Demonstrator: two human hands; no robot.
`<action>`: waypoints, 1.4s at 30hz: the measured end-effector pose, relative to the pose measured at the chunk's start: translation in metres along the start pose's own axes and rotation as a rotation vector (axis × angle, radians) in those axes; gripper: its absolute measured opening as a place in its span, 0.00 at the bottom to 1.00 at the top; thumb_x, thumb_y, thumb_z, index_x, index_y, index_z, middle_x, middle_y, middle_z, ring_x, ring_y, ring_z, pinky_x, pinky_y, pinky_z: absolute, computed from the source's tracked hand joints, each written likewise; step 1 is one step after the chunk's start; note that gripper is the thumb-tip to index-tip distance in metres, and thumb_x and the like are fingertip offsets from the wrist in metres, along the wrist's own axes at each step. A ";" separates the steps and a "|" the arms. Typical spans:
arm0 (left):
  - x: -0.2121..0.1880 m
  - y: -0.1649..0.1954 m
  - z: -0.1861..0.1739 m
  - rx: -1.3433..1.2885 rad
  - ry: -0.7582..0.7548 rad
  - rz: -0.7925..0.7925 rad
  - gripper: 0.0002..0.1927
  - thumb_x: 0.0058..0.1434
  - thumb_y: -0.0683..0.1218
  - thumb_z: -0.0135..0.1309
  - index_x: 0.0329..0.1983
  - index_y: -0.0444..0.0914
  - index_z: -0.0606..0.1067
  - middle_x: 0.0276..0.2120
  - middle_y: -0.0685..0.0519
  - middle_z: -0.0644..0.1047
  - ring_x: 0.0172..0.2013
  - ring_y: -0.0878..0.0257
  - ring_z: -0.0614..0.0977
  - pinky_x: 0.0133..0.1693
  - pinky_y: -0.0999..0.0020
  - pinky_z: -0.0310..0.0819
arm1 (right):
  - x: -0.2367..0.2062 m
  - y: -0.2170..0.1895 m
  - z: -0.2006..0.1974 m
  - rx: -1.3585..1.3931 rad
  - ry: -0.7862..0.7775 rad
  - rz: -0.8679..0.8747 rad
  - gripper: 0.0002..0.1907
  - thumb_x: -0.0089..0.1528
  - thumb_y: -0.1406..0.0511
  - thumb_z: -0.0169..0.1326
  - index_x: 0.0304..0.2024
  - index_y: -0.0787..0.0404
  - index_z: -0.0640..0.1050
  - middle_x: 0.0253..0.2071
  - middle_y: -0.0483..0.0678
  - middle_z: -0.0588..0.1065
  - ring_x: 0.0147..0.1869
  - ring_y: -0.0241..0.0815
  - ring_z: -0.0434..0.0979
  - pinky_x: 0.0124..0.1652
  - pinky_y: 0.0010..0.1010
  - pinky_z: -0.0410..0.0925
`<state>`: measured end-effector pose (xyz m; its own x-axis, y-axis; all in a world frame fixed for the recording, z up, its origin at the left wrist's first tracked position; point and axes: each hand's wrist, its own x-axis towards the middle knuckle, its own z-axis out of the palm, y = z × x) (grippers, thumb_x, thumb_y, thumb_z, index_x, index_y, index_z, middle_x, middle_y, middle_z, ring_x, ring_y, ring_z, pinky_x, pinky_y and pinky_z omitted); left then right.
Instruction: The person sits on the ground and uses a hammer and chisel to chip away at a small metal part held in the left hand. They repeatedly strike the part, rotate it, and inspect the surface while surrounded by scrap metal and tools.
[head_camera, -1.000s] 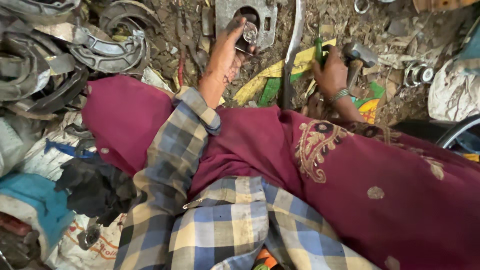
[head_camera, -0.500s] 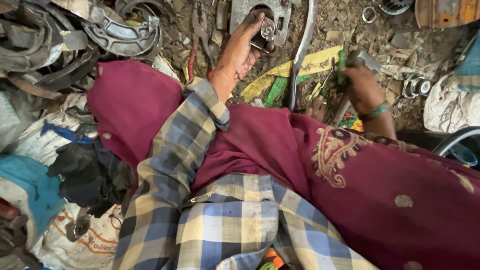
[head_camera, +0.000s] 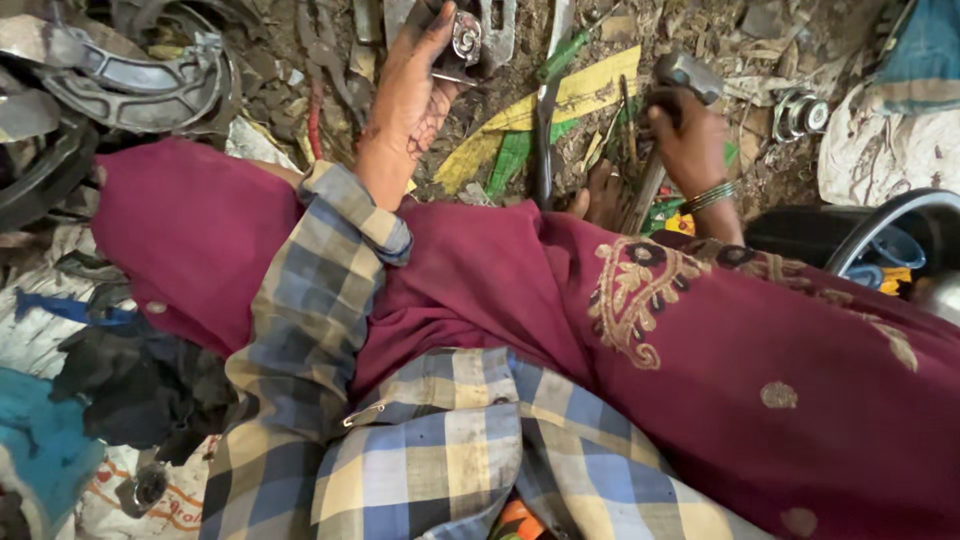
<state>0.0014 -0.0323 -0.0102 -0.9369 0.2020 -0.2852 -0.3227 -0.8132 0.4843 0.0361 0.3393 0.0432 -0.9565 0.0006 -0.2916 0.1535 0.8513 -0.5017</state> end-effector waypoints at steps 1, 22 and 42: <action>0.000 -0.001 -0.001 -0.006 0.012 -0.004 0.20 0.70 0.48 0.58 0.60 0.35 0.71 0.47 0.52 0.78 0.44 0.61 0.85 0.48 0.57 0.87 | -0.003 0.002 0.003 -0.130 0.053 -0.136 0.12 0.70 0.67 0.55 0.56 0.60 0.78 0.48 0.57 0.82 0.49 0.50 0.84 0.48 0.39 0.76; 0.001 0.000 0.023 -0.167 -0.008 -0.109 0.19 0.72 0.50 0.49 0.59 0.34 0.72 0.42 0.45 0.80 0.35 0.51 0.85 0.36 0.58 0.84 | -0.032 -0.004 -0.097 0.424 0.423 -0.147 0.19 0.71 0.64 0.57 0.63 0.58 0.71 0.46 0.54 0.79 0.42 0.48 0.80 0.38 0.41 0.74; 0.029 0.002 0.048 0.273 -0.034 0.114 0.23 0.69 0.55 0.55 0.61 0.37 0.74 0.50 0.50 0.78 0.49 0.64 0.80 0.46 0.73 0.77 | -0.098 -0.229 -0.186 -0.323 -0.708 0.300 0.33 0.65 0.59 0.59 0.71 0.41 0.64 0.27 0.53 0.78 0.23 0.40 0.69 0.19 0.35 0.67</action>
<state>-0.0326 -0.0024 0.0223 -0.9716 0.1396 -0.1910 -0.2352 -0.6558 0.7173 0.0482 0.2424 0.3383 -0.4877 0.0130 -0.8729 0.1952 0.9762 -0.0945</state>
